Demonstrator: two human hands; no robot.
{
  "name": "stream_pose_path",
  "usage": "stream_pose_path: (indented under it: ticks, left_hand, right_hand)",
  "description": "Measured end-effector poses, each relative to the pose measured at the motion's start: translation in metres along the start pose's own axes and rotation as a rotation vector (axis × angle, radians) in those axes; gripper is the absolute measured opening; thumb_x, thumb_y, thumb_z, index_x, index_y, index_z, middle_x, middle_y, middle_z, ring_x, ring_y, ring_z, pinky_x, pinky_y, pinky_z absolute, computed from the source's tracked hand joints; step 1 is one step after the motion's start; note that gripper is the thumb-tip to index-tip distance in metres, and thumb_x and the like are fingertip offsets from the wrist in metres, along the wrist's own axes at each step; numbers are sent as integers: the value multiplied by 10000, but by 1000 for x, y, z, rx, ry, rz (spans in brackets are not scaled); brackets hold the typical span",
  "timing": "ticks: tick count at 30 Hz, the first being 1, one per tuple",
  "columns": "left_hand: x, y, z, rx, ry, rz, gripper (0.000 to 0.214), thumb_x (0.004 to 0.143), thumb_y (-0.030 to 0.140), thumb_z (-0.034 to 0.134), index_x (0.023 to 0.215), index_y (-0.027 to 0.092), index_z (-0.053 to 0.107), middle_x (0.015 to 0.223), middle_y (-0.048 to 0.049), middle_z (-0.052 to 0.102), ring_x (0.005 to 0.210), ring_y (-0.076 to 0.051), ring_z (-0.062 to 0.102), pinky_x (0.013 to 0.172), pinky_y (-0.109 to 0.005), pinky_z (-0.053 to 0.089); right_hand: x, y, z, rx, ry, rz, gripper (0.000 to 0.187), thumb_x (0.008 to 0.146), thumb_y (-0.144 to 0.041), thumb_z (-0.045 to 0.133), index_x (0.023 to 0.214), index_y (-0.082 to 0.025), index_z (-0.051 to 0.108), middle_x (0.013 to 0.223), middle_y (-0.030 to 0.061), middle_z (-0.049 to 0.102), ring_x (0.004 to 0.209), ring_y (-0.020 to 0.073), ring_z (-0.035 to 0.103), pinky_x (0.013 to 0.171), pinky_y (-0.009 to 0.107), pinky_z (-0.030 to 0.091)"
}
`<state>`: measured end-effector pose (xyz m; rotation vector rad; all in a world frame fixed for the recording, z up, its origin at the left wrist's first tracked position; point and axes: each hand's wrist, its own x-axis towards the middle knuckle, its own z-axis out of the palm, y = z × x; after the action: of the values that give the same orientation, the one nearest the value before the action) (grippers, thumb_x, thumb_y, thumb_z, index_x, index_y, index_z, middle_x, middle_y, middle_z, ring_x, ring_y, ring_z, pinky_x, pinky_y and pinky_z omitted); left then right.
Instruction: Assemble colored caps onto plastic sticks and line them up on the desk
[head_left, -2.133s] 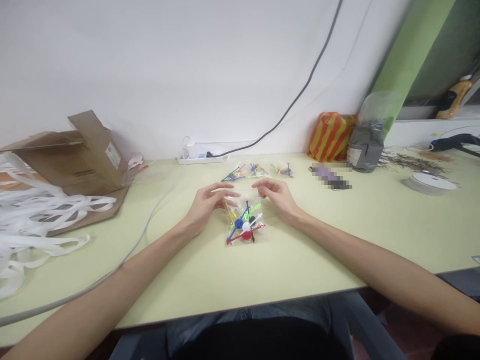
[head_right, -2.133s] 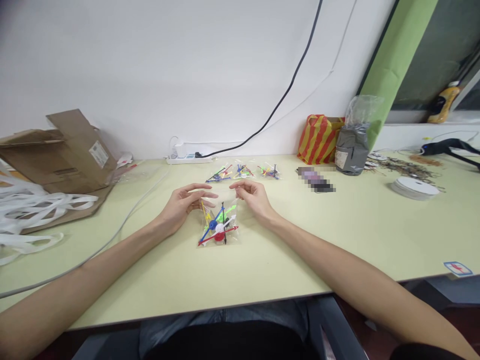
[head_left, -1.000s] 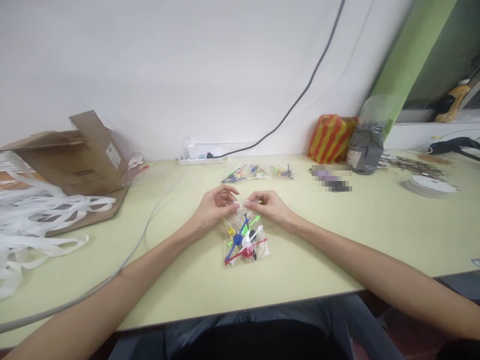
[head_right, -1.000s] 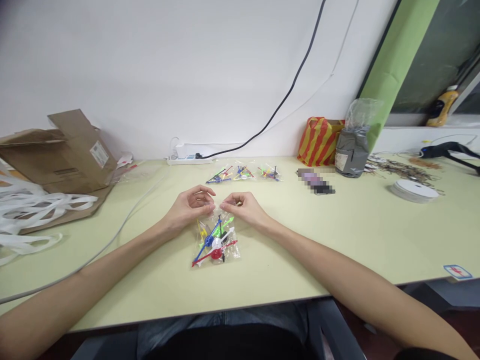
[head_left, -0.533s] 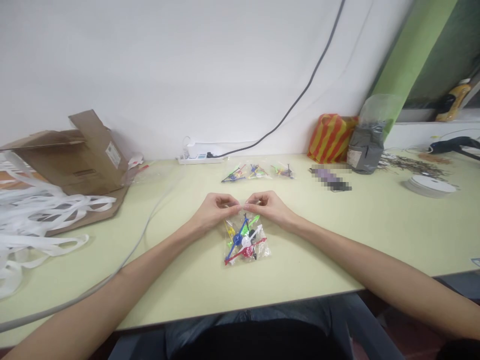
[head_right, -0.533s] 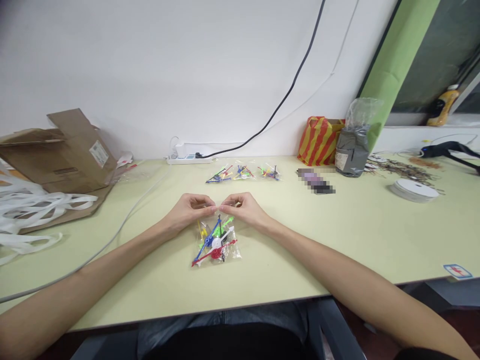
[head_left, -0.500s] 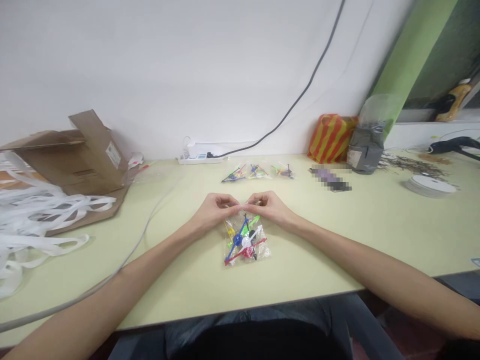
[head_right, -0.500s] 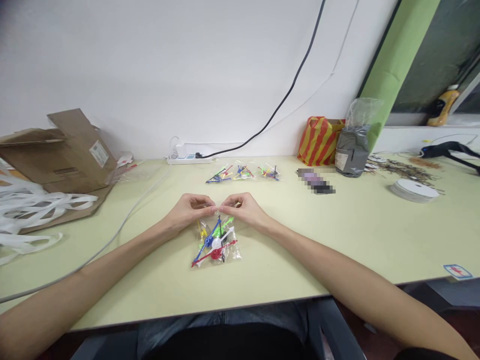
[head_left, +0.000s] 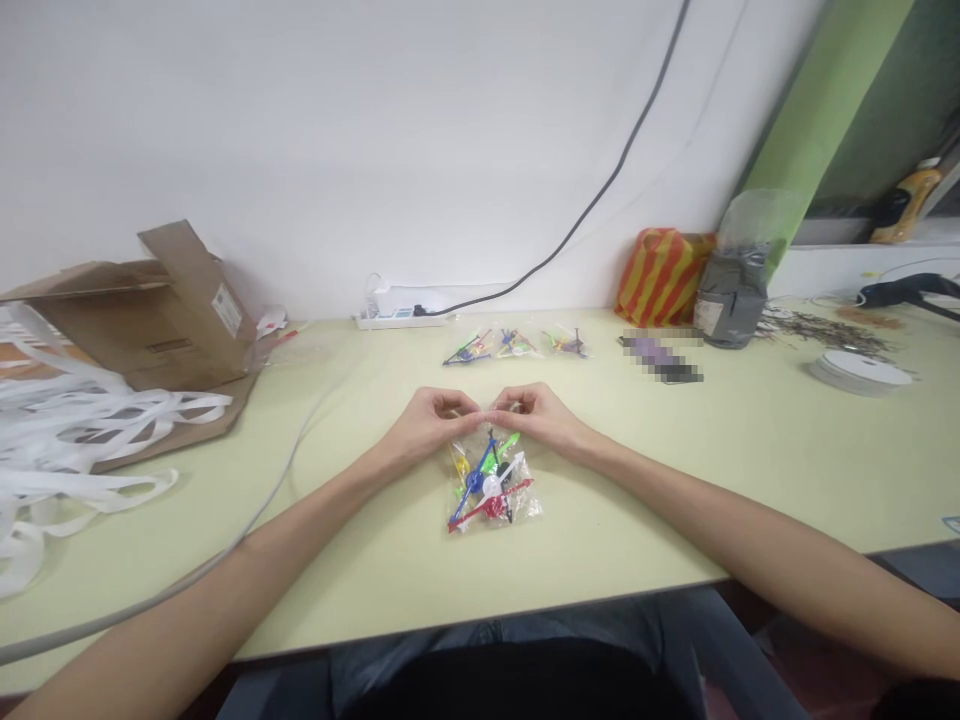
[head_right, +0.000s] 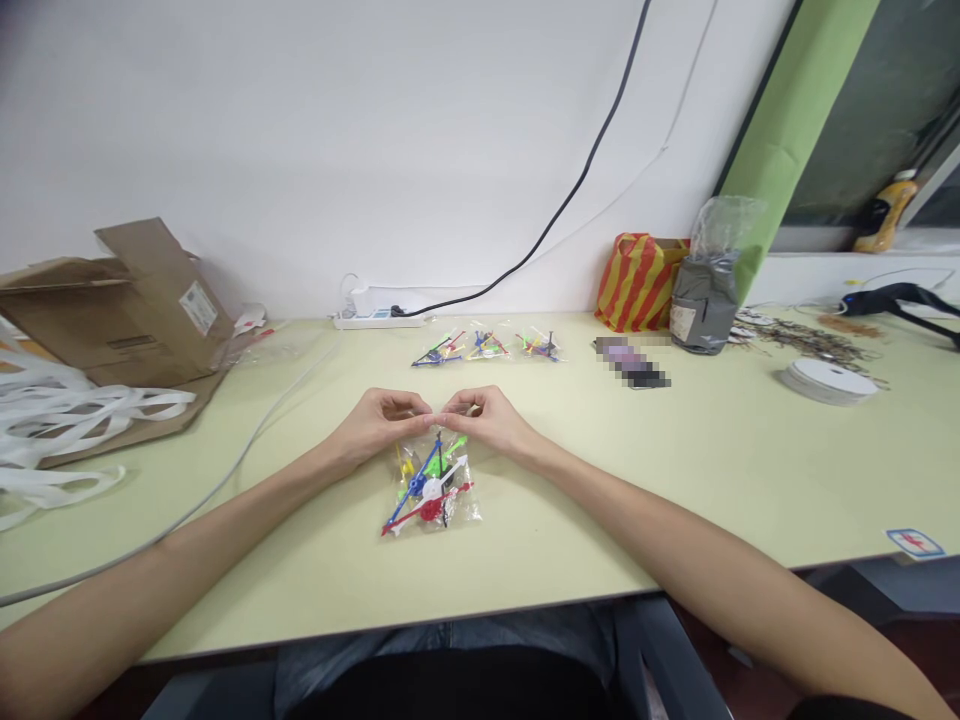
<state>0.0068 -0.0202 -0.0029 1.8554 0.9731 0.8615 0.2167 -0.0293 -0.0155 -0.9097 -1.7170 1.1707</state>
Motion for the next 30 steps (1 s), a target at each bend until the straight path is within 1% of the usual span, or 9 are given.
stream_pose_path:
  ticks: [8,14,22,30]
  left_hand:
    - [1,0,-2,22,-35,-1,309,763,448,771,793,141,757,753,-43,708,703,-146,608,650,-244,469]
    - [1,-1,-5,71,-33,4,288,780,428,745,796,142,759,746,-36,704,671,-130,579,613,-233,451]
    - [4,-7,-10,95,-46,-1,267,786,413,735,811,149,761,744,-26,698,666,-120,564,605,-226,432]
    - [8,-12,-17,115,3,-18,331,744,466,752,799,140,764,712,-34,698,621,-119,557,564,-228,432]
  right_hand:
    - [3,2,-3,-60,-18,-20,278,754,-410,760,758,-135,722,729,30,674,677,140,568,635,257,433]
    - [5,3,-8,-90,-41,-32,215,769,-348,736,774,-133,728,713,18,672,650,126,563,626,249,423]
    - [6,3,-14,-141,-68,-33,229,782,-361,718,775,-133,718,752,32,686,703,146,596,665,262,451]
    - [9,6,-22,-172,-61,-25,278,772,-415,718,769,-137,714,758,37,686,727,158,596,674,268,453]
